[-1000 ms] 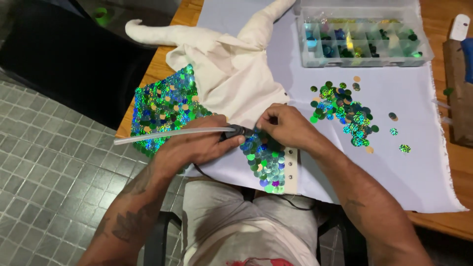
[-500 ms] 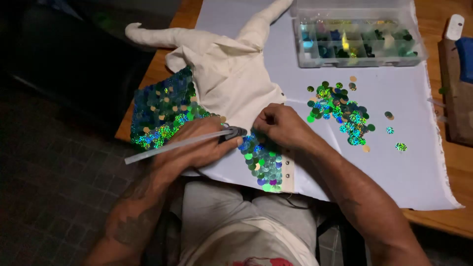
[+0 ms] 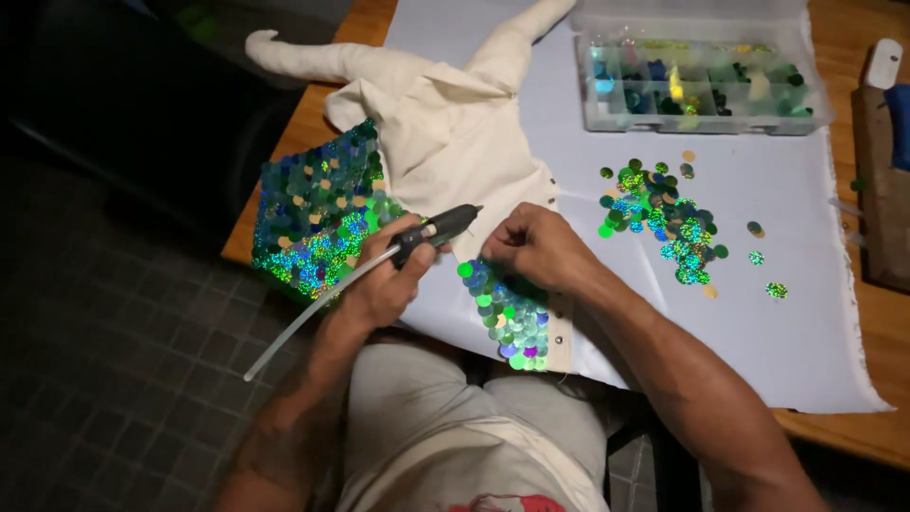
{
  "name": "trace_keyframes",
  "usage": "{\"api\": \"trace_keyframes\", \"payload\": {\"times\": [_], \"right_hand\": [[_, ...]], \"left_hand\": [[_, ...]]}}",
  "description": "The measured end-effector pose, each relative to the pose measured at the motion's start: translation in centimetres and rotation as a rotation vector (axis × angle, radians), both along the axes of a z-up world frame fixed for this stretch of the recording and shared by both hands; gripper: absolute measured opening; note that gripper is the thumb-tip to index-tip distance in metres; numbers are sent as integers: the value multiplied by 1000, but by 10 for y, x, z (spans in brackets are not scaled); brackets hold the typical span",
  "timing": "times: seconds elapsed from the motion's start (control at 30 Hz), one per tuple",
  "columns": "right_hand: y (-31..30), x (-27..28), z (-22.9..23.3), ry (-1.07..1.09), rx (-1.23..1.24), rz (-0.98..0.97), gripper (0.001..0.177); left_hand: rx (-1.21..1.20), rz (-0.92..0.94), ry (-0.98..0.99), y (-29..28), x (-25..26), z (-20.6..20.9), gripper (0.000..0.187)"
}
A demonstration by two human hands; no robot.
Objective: Decorating a white fabric garment by applying green and blue sequins using a hot glue gun
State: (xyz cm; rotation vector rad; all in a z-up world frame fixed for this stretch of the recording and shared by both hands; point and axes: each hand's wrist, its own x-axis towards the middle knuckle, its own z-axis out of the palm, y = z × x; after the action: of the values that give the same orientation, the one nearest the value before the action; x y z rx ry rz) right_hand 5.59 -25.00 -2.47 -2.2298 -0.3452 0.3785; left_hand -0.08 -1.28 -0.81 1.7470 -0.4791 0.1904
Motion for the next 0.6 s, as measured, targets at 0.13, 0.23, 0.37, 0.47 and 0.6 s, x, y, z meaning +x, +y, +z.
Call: {"api": "trace_keyframes", "payload": {"times": [0.13, 0.23, 0.37, 0.47, 0.6], "right_hand": [[5, -3, 2, -78, -68, -20, 15], [6, -6, -2, -120, -83, -21, 15], [7, -6, -11, -181, -111, -34, 16], [6, -4, -13, -207, -123, -7, 17], [7, -1, -15, -269, -154, 45, 16]], "left_hand": [[-23, -1, 27, -3, 1, -10, 40], [-41, -6, 50, -3, 0, -10, 42], [-20, -8, -26, -1, 3, -16, 45], [-13, -10, -52, -2, 3, -14, 46], [7, -2, -23, 0, 0, -12, 47]]}}
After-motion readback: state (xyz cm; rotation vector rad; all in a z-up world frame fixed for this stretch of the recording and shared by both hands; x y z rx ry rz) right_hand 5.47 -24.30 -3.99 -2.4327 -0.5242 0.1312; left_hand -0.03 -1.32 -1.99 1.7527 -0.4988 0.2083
